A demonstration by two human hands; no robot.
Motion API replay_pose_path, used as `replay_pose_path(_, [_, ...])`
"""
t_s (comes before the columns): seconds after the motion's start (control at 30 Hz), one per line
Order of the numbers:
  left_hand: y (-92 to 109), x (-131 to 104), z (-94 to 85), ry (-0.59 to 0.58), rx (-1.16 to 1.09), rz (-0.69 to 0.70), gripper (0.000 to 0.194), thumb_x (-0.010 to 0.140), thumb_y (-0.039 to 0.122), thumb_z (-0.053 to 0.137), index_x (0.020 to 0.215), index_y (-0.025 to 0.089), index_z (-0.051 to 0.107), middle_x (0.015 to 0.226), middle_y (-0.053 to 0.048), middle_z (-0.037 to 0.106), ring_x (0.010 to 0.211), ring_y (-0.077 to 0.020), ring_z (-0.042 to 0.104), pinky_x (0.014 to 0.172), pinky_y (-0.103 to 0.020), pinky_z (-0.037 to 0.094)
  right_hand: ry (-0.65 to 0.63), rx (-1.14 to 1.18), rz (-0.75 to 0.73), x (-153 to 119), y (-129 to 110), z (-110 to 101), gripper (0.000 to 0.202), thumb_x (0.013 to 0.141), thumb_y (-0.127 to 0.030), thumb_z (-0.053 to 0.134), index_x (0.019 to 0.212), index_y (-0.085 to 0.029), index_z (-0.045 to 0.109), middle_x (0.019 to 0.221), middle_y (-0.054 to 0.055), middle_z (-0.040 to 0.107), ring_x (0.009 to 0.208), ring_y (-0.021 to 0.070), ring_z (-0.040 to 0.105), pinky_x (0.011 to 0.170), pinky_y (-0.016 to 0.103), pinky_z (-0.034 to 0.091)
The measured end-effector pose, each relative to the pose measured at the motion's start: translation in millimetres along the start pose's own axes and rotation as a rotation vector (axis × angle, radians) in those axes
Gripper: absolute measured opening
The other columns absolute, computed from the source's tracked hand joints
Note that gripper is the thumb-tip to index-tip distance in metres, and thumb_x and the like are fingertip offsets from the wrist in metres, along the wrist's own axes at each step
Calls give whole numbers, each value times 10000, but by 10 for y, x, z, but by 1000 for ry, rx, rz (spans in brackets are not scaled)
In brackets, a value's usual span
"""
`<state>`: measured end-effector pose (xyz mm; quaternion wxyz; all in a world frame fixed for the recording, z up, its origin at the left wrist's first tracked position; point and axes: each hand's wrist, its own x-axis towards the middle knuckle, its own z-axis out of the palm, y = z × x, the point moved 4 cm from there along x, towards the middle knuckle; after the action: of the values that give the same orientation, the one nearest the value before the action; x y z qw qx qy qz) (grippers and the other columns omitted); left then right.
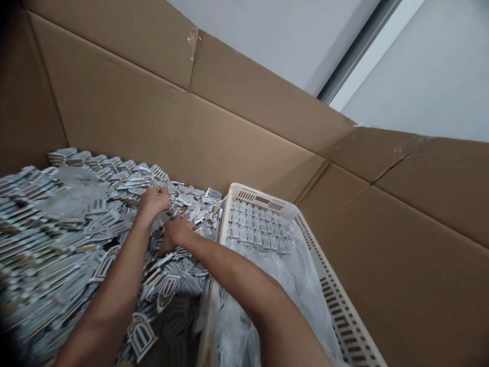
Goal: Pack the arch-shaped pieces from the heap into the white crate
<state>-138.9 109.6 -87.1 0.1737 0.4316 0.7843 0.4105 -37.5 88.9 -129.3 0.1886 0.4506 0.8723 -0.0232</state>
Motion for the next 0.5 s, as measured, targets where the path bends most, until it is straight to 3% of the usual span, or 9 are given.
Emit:
replay_pose_path(0.1, [23,-2,32,20,-42,1,471,986,375,407,936,106,790,1082,-303,745,1146,-437,682,941,-462,499,23,3,61,-72,-47,1,847,643,-454,911,1383,-128,660,1439,230,626,1386,435,544,967,522,610])
replay_pose_path(0.2, [18,7,66,17,-127,14,420,971,395,444,877,150,773,1031,-257,762,1132,-419,685,947,-448,493,80,32,50,-38,40,-25,721,663,-429,896,1298,-140,718,1330,220,704,1290,423,635,956,502,615])
replay_pose_path(0.4, [-22,31,239,-60,-466,-31,424,969,450,443,776,172,698,831,-162,743,806,-306,707,712,-361,519,173,295,98,117,593,-296,627,628,-410,908,1192,-181,759,1201,143,775,1094,344,745,839,359,616])
replay_pose_path(0.5, [8,-4,319,-24,-667,-101,402,967,481,434,860,165,660,832,-154,709,757,-283,690,617,-336,501,218,516,132,75,857,-435,486,608,-375,912,1011,-138,779,963,92,795,866,269,757,657,279,573])
